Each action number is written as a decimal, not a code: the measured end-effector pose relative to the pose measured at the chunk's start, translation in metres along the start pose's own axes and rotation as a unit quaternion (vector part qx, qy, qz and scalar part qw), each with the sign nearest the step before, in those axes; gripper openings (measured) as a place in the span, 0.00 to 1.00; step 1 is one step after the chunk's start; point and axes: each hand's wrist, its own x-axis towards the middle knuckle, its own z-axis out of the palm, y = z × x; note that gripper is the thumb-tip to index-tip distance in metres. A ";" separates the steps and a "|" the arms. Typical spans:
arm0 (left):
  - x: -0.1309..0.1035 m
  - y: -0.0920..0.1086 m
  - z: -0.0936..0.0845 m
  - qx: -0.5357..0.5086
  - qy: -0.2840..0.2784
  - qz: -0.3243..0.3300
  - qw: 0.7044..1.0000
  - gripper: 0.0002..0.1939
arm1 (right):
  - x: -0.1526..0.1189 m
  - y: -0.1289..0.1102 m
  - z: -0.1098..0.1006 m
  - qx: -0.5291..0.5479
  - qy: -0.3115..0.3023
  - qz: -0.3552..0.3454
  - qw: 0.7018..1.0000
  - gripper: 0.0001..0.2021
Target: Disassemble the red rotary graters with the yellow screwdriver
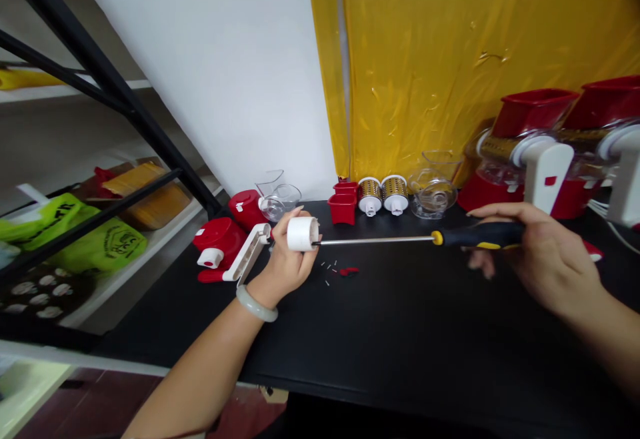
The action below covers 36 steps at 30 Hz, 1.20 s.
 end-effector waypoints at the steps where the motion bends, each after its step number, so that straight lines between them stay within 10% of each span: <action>1: -0.001 0.001 0.001 -0.016 0.006 -0.003 1.000 0.28 | 0.000 -0.002 -0.001 -0.029 -0.010 0.003 1.000 0.23; 9: 0.007 0.011 -0.007 -0.152 -0.061 -0.155 0.974 0.26 | 0.003 0.003 -0.008 -0.186 0.000 -0.115 0.976 0.10; 15: 0.019 0.021 -0.003 -0.334 -0.218 -0.315 0.861 0.09 | 0.007 0.003 -0.001 -0.241 0.032 -0.306 0.920 0.11; 23: 0.014 0.026 0.000 -0.121 -0.148 -0.273 0.943 0.19 | 0.011 0.010 0.010 0.057 -0.024 0.087 0.994 0.28; 27: 0.011 0.031 0.003 -0.027 -0.122 -0.220 0.968 0.23 | 0.013 0.010 0.009 -0.109 -0.033 0.196 0.974 0.32; 33: 0.014 0.028 0.002 -0.187 -0.255 -0.297 0.901 0.13 | 0.004 -0.002 -0.006 -0.328 0.036 -0.294 0.897 0.16; 36: 0.018 0.026 0.000 -0.280 -0.285 -0.329 0.856 0.09 | -0.001 -0.004 -0.006 -0.299 -0.004 -0.420 0.857 0.07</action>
